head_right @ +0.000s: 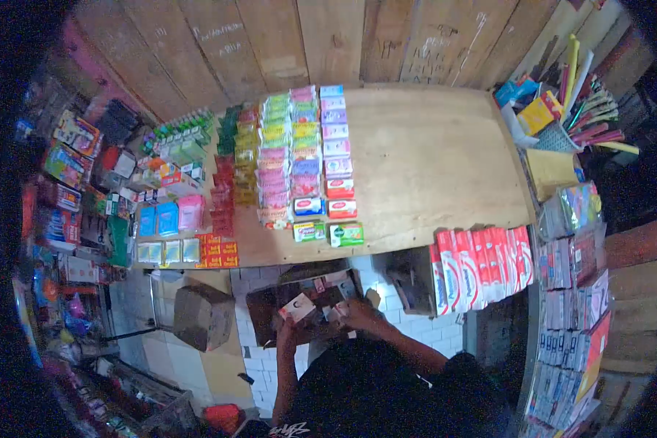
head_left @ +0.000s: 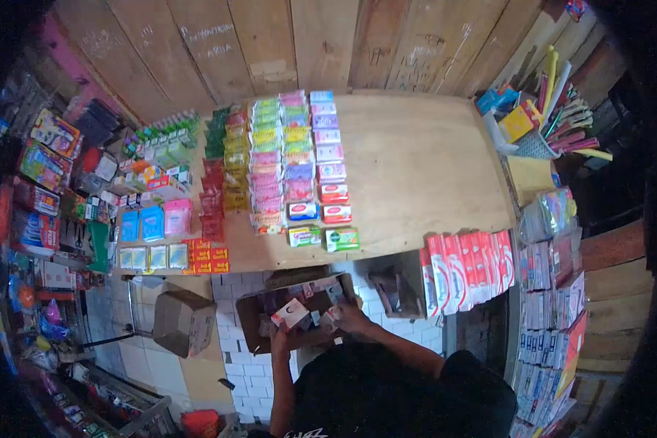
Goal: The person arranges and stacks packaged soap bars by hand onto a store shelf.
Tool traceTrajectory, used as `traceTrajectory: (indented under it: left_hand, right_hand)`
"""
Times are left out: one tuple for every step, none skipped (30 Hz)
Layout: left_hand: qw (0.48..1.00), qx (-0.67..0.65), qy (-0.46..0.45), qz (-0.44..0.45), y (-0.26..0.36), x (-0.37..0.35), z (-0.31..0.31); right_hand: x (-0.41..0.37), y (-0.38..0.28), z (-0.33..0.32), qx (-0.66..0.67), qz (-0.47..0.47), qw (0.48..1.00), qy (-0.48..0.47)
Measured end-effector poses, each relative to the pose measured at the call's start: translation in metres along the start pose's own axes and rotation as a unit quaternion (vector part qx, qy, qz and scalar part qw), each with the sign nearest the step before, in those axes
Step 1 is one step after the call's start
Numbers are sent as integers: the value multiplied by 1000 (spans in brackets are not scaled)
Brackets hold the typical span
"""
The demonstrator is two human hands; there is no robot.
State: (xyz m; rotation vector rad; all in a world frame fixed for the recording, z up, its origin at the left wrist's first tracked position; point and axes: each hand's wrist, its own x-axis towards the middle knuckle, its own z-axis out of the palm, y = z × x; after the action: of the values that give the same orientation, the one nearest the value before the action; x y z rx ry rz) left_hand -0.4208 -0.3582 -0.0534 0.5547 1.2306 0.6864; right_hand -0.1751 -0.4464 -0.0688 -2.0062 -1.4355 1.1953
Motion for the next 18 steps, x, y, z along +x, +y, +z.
traceTrajectory:
  left_hand:
    - [999,-50,-7,-8,0,-2,5]
    - [995,-99,-17,-18,-1,-3,10]
    - [995,-100,-7,-28,1,-9,20]
    - [999,2,-33,22,2,-7,25]
    - [990,103,-57,74,3,-2,27]
    - [995,63,-66,46,15,-8,38]
    - [997,23,-72,17,29,-14,50]
    - [997,-16,-76,-12,43,-20,63]
    - [995,20,-99,14,42,-10,66]
    - [995,9,-104,6,51,-14,77]
    - [994,-3,-109,-2,61,-17,88]
    - [993,-14,-114,-11,70,-21,100]
    - [985,-3,-171,-1,72,-12,101]
    - [974,5,-227,8,73,-4,103]
    - [972,24,-232,18,81,-2,116]
    - [971,41,-232,26,95,-8,132]
    - [971,59,-228,33,106,-18,142]
    - [974,69,-214,27,114,-27,150]
  right_hand:
    - [-7,3,-13,48,-1,999,25]
    - [-18,6,-24,96,-1,994,51]
    - [-29,2,-40,145,-1,986,77]
    - [-39,-6,-63,175,-1,983,58]
    - [-44,-18,-93,204,-2,978,39]
    - [-44,-22,-117,233,-4,972,17]
    - [-42,-18,-132,255,-32,966,32]
    - [-24,25,-121,210,-92,967,113]
    - [-29,5,-156,240,-86,960,116]
    - [-19,6,-171,241,14,960,142]
    - [-20,-13,-202,166,-41,967,189]
    - [-6,-3,-212,250,-43,938,237]
    - [4,-7,-227,322,29,912,251]
    - [11,-12,-238,436,20,857,272]
    - [31,-2,-248,463,34,832,302]
    - [57,19,-253,490,49,806,328]
    - [81,39,-257,494,53,789,362]
    - [110,58,-263,499,54,769,395]
